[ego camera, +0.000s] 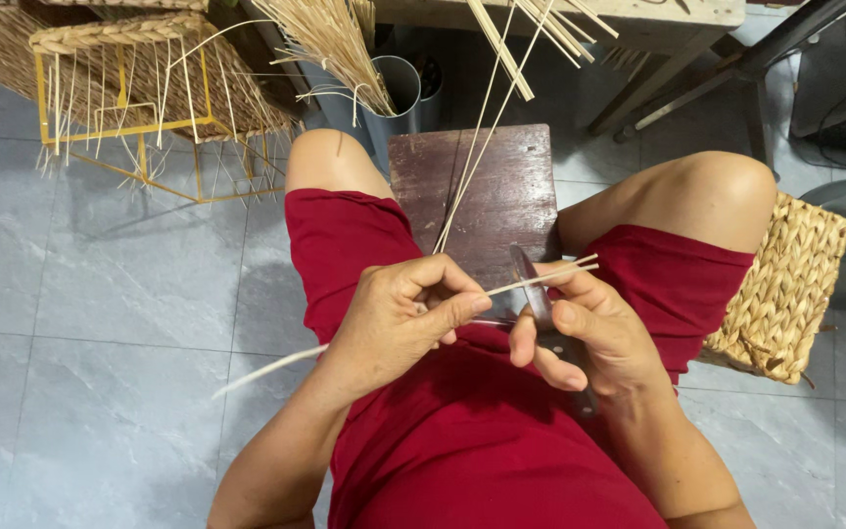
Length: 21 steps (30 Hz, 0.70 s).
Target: The person sits on a low stool with a wooden board on their lap and splits thin bamboo strips into narrower slats using a knife. They repeatedly select long bamboo strips from a bundle, hold them against the board, and shave or split them lengthwise, setting processed strips aside.
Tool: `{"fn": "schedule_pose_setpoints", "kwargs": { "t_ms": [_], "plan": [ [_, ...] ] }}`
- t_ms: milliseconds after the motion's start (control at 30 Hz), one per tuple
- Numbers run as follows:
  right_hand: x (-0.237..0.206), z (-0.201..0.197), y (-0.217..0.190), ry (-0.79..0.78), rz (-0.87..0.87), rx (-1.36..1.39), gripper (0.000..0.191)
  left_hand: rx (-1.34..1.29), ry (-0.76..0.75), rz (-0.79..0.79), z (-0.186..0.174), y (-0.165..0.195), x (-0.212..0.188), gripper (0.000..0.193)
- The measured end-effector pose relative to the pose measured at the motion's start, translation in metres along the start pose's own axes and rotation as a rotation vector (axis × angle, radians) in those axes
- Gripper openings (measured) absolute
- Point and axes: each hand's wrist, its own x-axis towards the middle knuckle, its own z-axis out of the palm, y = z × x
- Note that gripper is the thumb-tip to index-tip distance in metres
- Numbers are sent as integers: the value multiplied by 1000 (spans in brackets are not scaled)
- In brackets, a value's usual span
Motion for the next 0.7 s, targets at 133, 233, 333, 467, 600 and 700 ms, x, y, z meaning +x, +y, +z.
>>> {"fn": "schedule_pose_setpoints", "kwargs": {
  "t_ms": [133,233,333,467,600,700],
  "plan": [
    [5,1,8,-41,42,71,36,-46,11,17,3,-3,-2,14],
    [10,4,13,-38,125,86,40,-16,13,28,7,-1,0,14],
    [9,6,7,51,62,-25,41,-66,10,11,8,2,3,13],
    [8,6,1,53,16,-6,42,-22,-7,-32,-1,3,4,13],
    [16,3,6,10,84,18,41,-14,12,-64,-2,1,2,15],
    [18,6,11,6,103,45,41,-35,15,-34,2,0,3,15]
  ]
}}
